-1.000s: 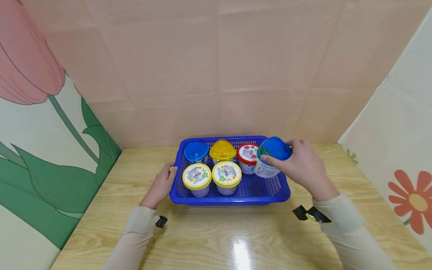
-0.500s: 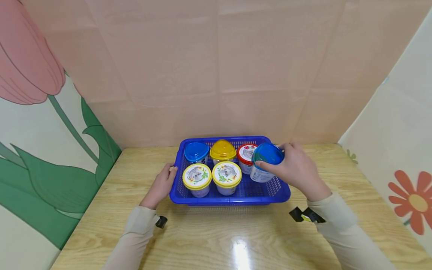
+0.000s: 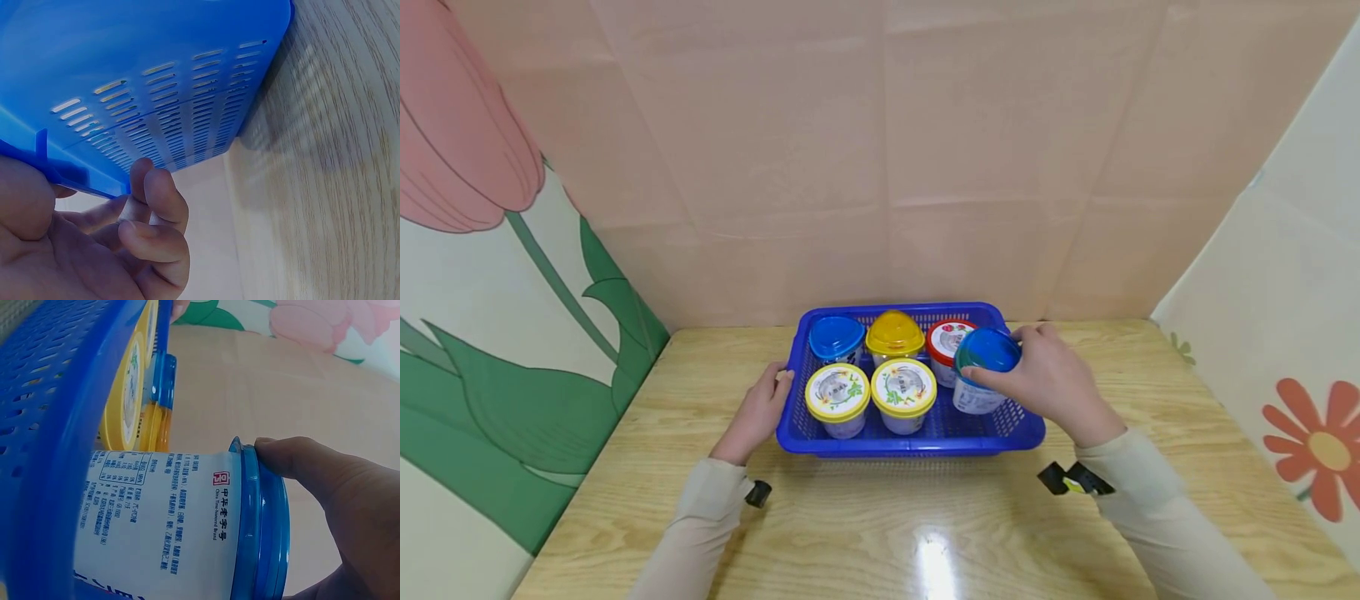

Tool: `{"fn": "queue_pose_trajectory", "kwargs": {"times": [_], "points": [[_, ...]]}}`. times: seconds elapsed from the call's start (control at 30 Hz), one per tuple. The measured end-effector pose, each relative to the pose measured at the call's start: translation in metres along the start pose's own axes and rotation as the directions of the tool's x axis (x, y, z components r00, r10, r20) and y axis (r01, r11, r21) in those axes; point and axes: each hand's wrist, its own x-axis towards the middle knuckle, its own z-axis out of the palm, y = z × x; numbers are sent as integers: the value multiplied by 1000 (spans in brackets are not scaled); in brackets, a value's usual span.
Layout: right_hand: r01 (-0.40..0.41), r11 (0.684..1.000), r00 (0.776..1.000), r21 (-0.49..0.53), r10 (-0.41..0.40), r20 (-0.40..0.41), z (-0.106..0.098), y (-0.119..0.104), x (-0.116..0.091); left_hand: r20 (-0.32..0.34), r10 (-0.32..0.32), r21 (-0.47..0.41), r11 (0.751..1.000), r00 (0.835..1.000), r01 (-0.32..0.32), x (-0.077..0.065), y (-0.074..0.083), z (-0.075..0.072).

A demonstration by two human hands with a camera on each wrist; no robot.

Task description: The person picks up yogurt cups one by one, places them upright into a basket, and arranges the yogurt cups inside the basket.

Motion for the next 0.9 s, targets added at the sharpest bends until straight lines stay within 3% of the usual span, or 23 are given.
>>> {"fn": "queue_pose_trajectory", "kwargs": {"times": [0.9], "points": [[-16, 999, 996, -39, 20, 90, 9, -1, 4, 15, -9, -13, 1000, 1000, 9, 0, 2, 0]]}}
